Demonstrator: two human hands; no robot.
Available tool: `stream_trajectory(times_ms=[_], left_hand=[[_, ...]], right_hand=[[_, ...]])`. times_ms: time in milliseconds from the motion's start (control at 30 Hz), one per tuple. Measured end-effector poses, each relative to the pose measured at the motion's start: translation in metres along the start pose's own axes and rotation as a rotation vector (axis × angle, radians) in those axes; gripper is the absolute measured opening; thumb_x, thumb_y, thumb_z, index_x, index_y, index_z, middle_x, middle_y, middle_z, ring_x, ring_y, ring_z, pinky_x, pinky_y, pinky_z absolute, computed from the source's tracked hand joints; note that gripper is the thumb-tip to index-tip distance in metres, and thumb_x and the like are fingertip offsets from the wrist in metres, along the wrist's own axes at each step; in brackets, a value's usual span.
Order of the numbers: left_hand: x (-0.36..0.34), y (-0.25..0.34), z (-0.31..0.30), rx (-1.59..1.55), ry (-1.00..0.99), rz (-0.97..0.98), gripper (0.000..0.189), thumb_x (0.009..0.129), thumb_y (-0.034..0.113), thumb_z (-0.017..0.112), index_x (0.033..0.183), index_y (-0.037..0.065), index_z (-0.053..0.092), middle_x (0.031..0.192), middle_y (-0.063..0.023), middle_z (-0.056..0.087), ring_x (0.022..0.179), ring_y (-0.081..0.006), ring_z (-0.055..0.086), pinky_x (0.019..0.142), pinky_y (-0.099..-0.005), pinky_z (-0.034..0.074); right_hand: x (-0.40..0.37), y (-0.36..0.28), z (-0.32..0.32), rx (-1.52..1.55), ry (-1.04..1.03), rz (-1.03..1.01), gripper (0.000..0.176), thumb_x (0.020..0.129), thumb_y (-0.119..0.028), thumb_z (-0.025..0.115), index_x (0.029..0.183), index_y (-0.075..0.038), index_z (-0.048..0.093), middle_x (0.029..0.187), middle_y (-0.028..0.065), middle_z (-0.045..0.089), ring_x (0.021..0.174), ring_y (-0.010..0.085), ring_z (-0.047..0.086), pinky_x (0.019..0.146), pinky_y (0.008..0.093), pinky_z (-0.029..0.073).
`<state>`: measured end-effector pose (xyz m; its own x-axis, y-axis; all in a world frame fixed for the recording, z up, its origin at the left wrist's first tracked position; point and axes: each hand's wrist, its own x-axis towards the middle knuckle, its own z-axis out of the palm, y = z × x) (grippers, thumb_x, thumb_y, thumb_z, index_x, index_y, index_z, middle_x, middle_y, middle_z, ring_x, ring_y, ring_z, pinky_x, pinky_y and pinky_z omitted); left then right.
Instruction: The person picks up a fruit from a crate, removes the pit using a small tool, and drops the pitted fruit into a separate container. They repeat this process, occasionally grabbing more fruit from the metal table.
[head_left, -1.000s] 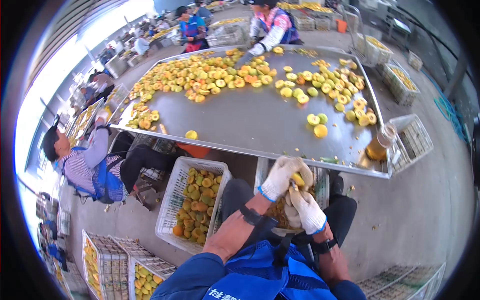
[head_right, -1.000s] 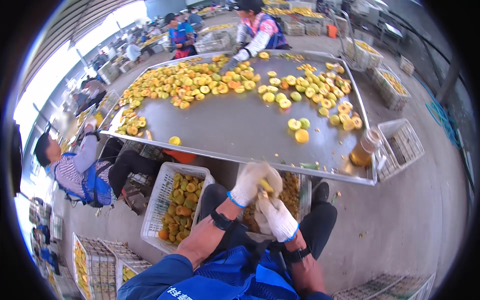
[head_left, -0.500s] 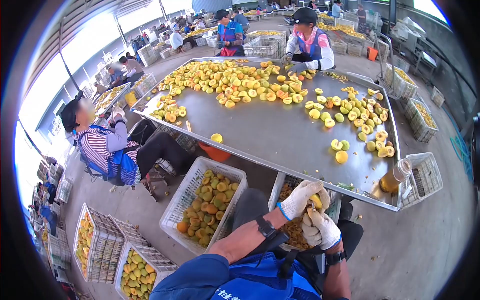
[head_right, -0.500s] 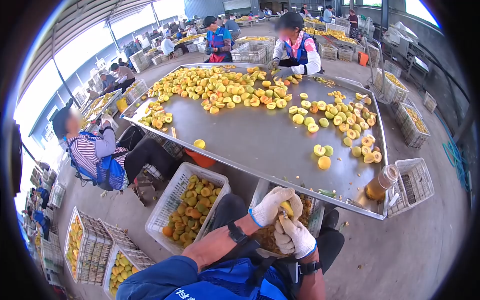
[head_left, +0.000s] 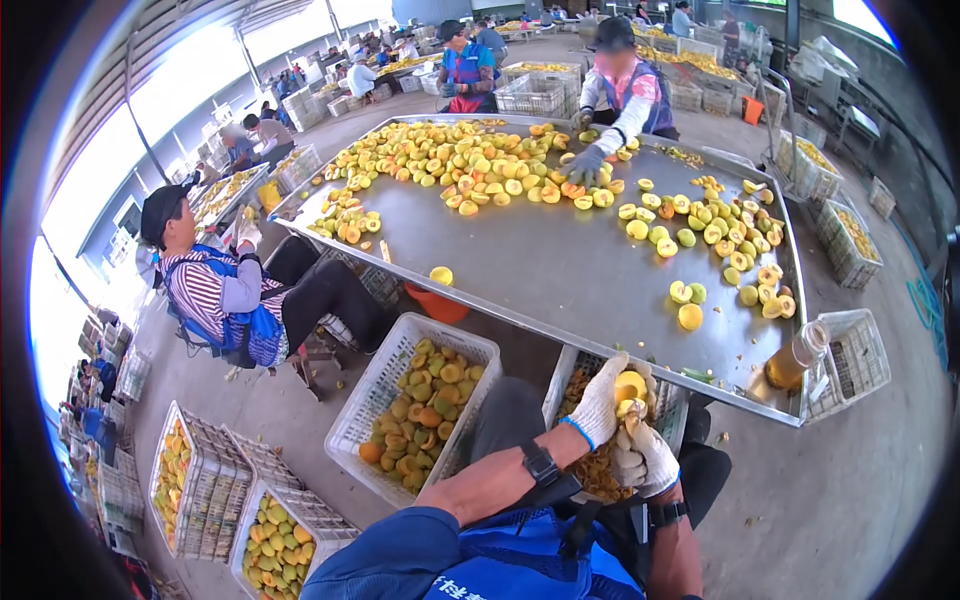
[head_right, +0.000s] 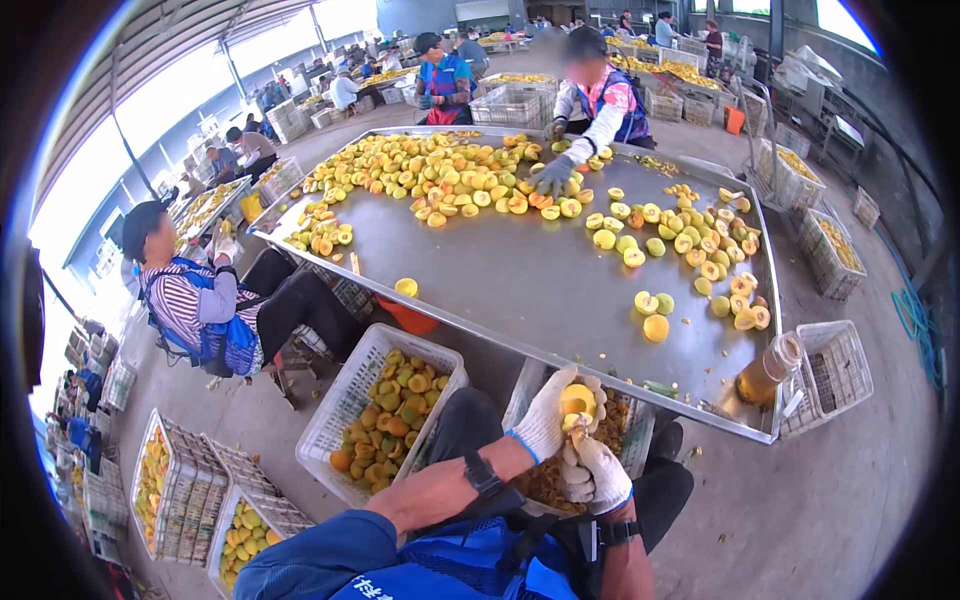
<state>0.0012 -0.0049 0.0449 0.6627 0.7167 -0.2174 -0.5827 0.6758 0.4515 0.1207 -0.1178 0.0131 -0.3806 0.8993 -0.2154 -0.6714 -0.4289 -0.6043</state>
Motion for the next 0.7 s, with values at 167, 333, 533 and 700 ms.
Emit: stream_trajectory(times_ms=[167, 333, 533, 700], left_hand=[[0.018, -0.008, -0.025, 0.139, 0.158, 0.034, 0.037, 0.103, 0.039, 0.052, 0.104, 0.004, 0.063, 0.089, -0.0096, 0.067, 0.080, -0.0240, 0.066, 0.067, -0.0381, 0.056], [0.023, 0.014, -0.053, 0.324, 0.337, 0.063, 0.033, 0.103, 0.037, 0.052, 0.107, 0.006, 0.064, 0.092, -0.0093, 0.069, 0.082, -0.0245, 0.066, 0.067, -0.0388, 0.053], [-0.009, 0.089, -0.070, 0.394, 0.249, 0.301, 0.027, 0.101, 0.031, 0.056, 0.107, 0.006, 0.066, 0.095, -0.0104, 0.070, 0.082, -0.0222, 0.069, 0.061, -0.0360, 0.054], [-0.048, 0.178, -0.115, 1.260, 0.735, 0.694, 0.032, 0.091, 0.019, 0.065, 0.112, -0.005, 0.072, 0.105, -0.0128, 0.074, 0.096, -0.0199, 0.066, 0.089, -0.0317, 0.050]], right_hand=[[-0.004, -0.001, -0.007, -0.031, 0.244, 0.047, 0.036, 0.104, -0.046, 0.052, 0.086, -0.015, 0.053, 0.059, -0.0081, 0.038, 0.040, 0.0038, 0.030, 0.037, 0.0218, 0.022], [0.003, 0.000, -0.011, -0.636, 0.661, 0.124, 0.037, 0.104, -0.045, 0.052, 0.092, -0.010, 0.058, 0.061, -0.0017, 0.047, 0.042, 0.0093, 0.042, 0.037, 0.0265, 0.033], [0.014, 0.007, -0.022, -1.088, 0.697, 0.081, 0.039, 0.101, -0.040, 0.056, 0.102, -0.002, 0.066, 0.076, 0.0083, 0.066, 0.065, 0.0209, 0.063, 0.061, 0.0373, 0.052], [0.029, 0.027, -0.047, -1.321, 0.693, 0.019, 0.040, 0.099, -0.039, 0.060, 0.105, 0.000, 0.066, 0.081, 0.0118, 0.069, 0.071, 0.0230, 0.066, 0.068, 0.0384, 0.053]])
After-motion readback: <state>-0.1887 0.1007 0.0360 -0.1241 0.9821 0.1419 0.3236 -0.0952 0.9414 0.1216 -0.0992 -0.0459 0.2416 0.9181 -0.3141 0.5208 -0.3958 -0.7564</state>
